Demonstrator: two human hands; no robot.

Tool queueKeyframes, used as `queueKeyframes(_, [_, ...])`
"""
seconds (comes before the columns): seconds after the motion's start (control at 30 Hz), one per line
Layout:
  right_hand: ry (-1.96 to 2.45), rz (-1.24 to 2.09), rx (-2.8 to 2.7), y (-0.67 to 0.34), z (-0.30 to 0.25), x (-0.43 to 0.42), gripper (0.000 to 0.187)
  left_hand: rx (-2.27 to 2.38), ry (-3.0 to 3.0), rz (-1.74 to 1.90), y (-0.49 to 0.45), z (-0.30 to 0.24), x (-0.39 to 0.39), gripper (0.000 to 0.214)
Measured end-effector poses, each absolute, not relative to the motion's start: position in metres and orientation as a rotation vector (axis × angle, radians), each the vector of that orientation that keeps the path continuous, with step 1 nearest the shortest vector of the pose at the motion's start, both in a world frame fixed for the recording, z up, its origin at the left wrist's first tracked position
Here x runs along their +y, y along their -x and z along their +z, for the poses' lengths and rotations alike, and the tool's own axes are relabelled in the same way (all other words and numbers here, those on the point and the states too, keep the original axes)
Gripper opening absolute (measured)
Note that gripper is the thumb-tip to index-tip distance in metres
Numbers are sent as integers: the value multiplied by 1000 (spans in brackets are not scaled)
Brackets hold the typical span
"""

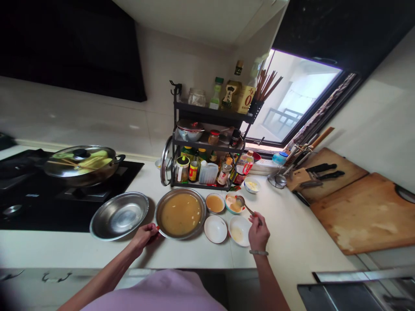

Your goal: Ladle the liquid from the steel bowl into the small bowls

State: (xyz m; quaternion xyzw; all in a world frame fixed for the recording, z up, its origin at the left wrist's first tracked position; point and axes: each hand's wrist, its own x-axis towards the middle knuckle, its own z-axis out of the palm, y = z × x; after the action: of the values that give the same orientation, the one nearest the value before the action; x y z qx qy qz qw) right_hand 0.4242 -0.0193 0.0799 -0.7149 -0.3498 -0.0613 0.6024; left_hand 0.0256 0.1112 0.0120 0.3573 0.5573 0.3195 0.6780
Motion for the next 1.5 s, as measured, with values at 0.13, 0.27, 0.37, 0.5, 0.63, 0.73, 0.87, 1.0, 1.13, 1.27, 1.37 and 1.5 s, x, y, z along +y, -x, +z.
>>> queueKeyframes(0.13, [1592, -256, -1233, -403, 83, -22, 27, 1251, -828, 705, -25, 11, 112, 44])
queueKeyframes(0.27, [1516, -123, -1145, -367, 93, -14, 28, 1252, -825, 697, -25, 13, 112, 44])
queueKeyframes(0.37, [1487, 73, -1058, -335, 94, -5, 33, 1256, -814, 706, -25, 13, 112, 44])
queueKeyframes(0.5, [1467, 262, -1115, -297, 84, 5, 36, 1258, -817, 717, -26, 11, 111, 44])
queueKeyframes(0.63, [1450, 412, -1123, -277, 69, 12, 35, 1254, -818, 732, -27, 8, 112, 43])
queueKeyframes(0.73, [1469, 525, -986, -277, 59, 17, 37, 1255, -809, 735, -26, 7, 112, 43])
queueKeyframes(0.87, [1438, 598, -670, -291, 52, 23, 39, 1250, -808, 726, -26, 7, 112, 43])
queueKeyframes(1.0, [1343, 594, -477, -303, 58, 23, 35, 1259, -815, 720, -26, 7, 112, 44])
queueKeyframes(1.13, [1302, 566, -446, -307, 71, 19, 31, 1253, -828, 725, -26, 9, 111, 46])
queueKeyframes(1.27, [1260, 534, -395, -313, 77, 16, 30, 1249, -826, 712, -25, 12, 111, 46])
queueKeyframes(1.37, [1245, 536, -373, -322, 78, 14, 30, 1254, -834, 706, -25, 11, 111, 46])
queueKeyframes(1.5, [1259, 513, -350, -339, 82, 10, 28, 1249, -845, 711, -25, 10, 112, 46])
